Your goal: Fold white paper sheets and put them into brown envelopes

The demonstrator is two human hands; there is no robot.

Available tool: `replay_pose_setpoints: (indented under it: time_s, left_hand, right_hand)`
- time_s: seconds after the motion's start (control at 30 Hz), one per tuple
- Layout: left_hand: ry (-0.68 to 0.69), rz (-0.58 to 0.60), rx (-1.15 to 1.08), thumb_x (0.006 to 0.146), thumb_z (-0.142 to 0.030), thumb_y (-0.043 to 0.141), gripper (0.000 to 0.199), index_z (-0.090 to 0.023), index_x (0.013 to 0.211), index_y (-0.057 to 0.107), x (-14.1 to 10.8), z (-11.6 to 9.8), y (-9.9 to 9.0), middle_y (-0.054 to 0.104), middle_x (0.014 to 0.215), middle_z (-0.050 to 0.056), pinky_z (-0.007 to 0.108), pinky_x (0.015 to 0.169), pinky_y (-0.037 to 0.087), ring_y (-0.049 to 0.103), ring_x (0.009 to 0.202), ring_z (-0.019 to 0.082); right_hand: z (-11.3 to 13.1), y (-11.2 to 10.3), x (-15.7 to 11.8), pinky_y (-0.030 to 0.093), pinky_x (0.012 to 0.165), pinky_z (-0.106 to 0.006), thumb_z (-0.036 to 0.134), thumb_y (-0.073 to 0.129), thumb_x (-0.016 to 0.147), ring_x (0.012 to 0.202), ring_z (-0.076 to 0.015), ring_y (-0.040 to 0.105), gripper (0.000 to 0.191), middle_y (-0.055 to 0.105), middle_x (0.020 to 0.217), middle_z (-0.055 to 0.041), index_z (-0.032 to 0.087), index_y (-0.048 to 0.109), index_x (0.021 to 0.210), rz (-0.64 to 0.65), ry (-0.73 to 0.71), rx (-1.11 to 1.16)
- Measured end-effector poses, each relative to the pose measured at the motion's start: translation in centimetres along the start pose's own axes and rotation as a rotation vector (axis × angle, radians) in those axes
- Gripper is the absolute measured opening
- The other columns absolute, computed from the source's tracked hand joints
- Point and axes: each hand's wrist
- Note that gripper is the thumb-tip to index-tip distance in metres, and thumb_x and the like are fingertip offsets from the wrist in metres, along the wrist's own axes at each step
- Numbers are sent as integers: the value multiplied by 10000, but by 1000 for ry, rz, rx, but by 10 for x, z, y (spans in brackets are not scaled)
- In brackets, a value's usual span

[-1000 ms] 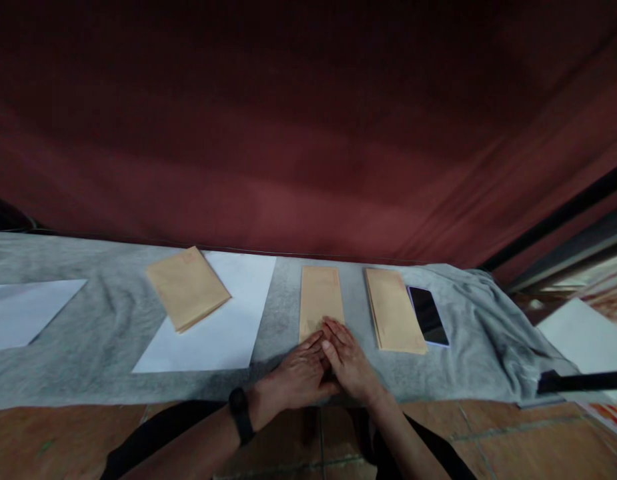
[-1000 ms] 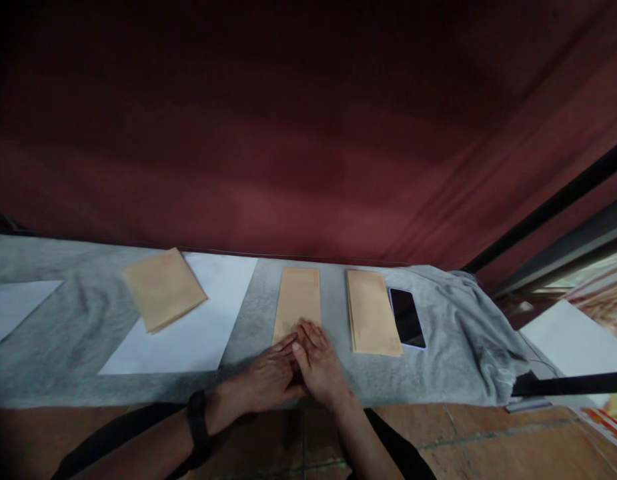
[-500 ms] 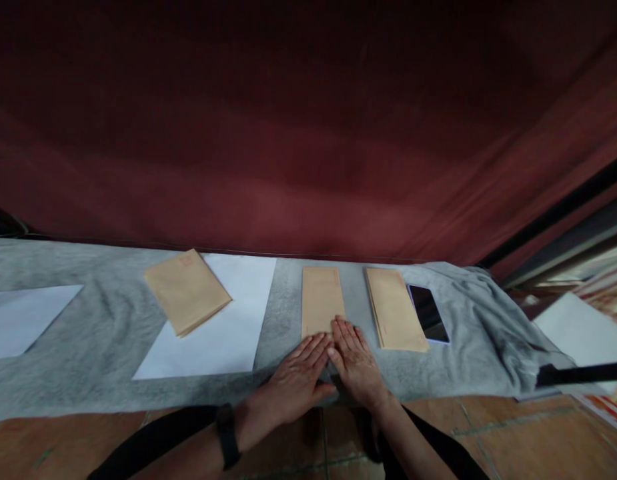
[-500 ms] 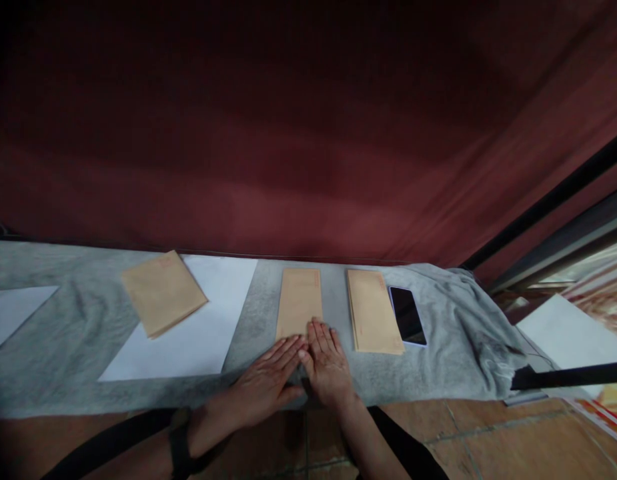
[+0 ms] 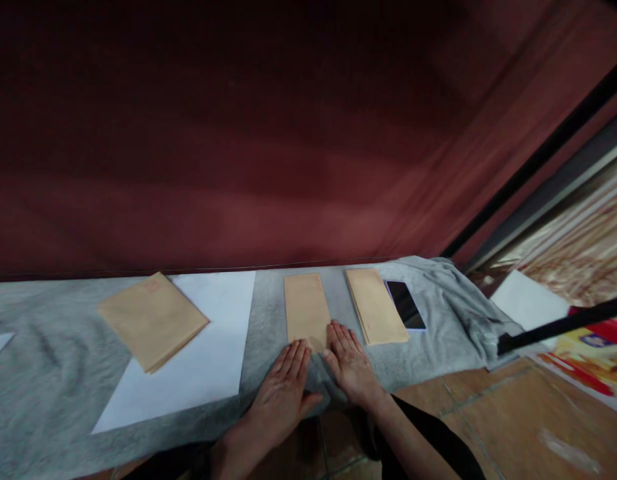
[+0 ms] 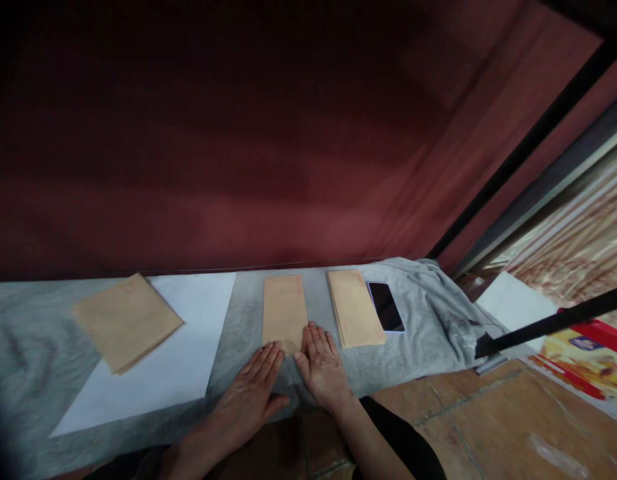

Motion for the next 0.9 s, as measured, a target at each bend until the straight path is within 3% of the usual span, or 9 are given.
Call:
replay_pose_setpoints:
  time_s: [0.17,0.33,0.47,0.57,0.7,0.9]
  left_hand:
    - [10,5,48,921,-587,562,825,-128,1564,326,6,-4,1,358,1598,213,535,1175,387,351,1477,369]
    - [-9,66,52,880,-596,609,827,-74,1498,434,9,-8,-3,369,1581,245,535,1166,405,364,1464,393]
    - [-38,62,51,870,-504,626,790,-92,1512,418,9,-9,0,328,1607,221,532,1178,389,322,1483,384]
    - [-53,81,75,846,-453,644,768,-86,1492,450,10,-9,3,345,1595,225,528,1168,402,341,1472,387]
    - [-31,44,89,856,-428,636,729,-75,1472,472,9,-9,3,373,1582,232,505,1152,426,373,1460,376]
    - [-53,-114,120,904,-525,563,735,-56,1464,476,7,-6,15,432,1555,232,507,1138,438,406,1451,360]
  right_hand:
    - [16,0,27,285,1239,-487,485,239,1078,1517,-244,295,615,341,1621,-123,139,315,1580,22,2,72]
    - [31,19,80,272,1229,-514,430,293,1070,1520,-268,284,578,317,1627,-137,152,334,1575,13,-14,51]
    - [32,29,125,237,1230,-517,466,283,1067,1518,-322,276,658,274,1624,-220,20,336,1548,-61,139,-18]
    - [29,30,145,227,1230,-501,460,271,1072,1514,-318,286,656,263,1625,-225,9,340,1542,-63,196,-54]
    - [24,33,147,227,1226,-501,476,294,1070,1513,-310,289,653,281,1623,-214,34,346,1547,-76,181,-86]
    - [23,42,107,262,1211,-473,429,334,1072,1499,-287,328,602,371,1592,-201,60,364,1546,-154,106,-154]
Point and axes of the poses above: each hand's wrist, its own x-axis towards the middle knuckle, its own y-axis out of the palm, z = x × y
